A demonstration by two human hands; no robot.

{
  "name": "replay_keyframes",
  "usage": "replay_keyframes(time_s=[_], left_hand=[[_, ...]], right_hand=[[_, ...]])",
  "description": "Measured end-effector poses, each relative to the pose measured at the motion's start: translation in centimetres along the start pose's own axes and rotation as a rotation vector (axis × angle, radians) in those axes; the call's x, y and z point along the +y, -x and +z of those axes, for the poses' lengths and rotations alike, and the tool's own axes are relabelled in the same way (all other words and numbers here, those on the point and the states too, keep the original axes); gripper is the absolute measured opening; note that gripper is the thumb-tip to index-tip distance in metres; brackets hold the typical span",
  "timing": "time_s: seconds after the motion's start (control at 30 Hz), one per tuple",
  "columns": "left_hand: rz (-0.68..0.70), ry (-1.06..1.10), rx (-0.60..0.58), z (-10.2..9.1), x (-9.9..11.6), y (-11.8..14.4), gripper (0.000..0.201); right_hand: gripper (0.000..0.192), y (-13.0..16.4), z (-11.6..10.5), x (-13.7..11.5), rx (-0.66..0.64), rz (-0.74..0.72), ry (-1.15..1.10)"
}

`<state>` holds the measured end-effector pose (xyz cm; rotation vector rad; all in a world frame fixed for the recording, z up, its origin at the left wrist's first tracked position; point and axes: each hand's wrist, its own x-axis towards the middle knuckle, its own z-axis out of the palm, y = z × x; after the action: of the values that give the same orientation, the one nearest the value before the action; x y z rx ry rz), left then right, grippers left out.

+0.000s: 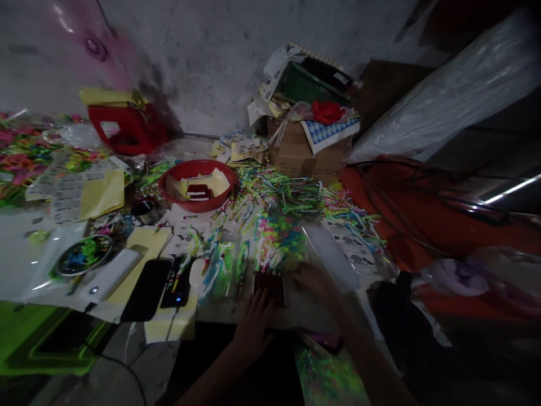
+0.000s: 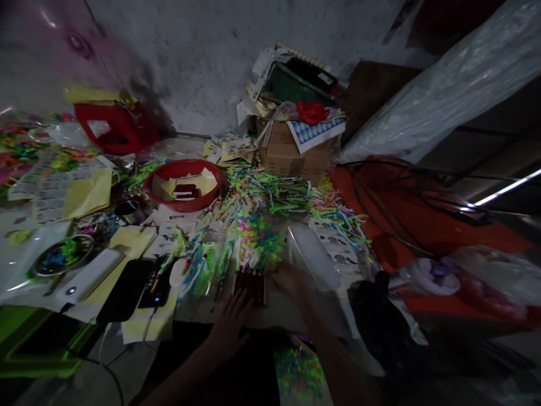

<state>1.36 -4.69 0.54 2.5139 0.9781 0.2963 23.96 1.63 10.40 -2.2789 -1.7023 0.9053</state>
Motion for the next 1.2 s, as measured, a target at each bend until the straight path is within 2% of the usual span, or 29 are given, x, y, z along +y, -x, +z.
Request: replay_keyframes(time_s=[0.07,0.13,0.17,0.23,0.33,0.4,0.5,0.6,0.7,0.87,1.0,1.1,1.2], left_hand=[[0.022,0.083,0.050,-1.2,-0.8,-0.1,0.069],[-0.041,0.114,0.156,-3.5,-2.6,0.1,0.055],[-0.113,0.096,0.217,-5.1,-3.9,0.4,0.048],[-0.359,-0.041,0.315,-8.8,-7.0,1.5,0.035],[-0.581,-0.138,0.401,-14.4,-11.7,3.9,0.037],[-0.762,-0.238,0.241,-17.1,-13.8,5.3,0.036],[-0.851,-0.217,0.026,-19.0,-15.2,6.0,0.030],[-0.856,-0.165,-0.034,-19.3,-15.5,5.6,0.027],[-0.865,-0.149,-0.059,-19.0,-15.8,5.1,0.023],[-0.894,-0.101,-0.050,-18.7,-16.6,5.1,0.021],[-0.893,-0.027,-0.023,-20.1,-16.5,5.8,0.019],[-0.867,0.071,0.038,-21.9,-15.3,6.6,0.020],[-0.703,0.426,0.243,-22.5,-12.6,6.7,0.025]], right_hand=[[0.028,1.5,-0.1,-0.4,-0.007,0.019,0.058],[0.032,3.2,0.8,-1.7,-0.015,0.019,0.113],[0.032,3.9,1.7,-2.6,-0.024,-0.004,0.129],[0.033,4.9,3.9,-5.2,-0.082,-0.101,0.104],[0.025,4.7,7.5,-10.0,-0.278,-0.347,-0.197],[0.022,3.3,9.3,-13.3,-0.141,-0.477,-0.185],[0.027,0.2,10.4,-17.9,0.078,-0.469,-0.043],[0.030,-2.5,10.6,-21.6,0.067,-0.317,0.089],[0.028,-4.2,11.2,-23.5,0.010,-0.233,0.117],[0.017,-5.4,12.0,-23.8,-0.001,-0.181,0.037],[0.017,-5.1,10.7,-22.4,0.008,-0.225,-0.108],[0.022,-3.3,9.5,-20.0,0.018,-0.311,-0.370],[0.026,-0.5,8.6,-16.0,-0.037,-0.407,-0.633]])
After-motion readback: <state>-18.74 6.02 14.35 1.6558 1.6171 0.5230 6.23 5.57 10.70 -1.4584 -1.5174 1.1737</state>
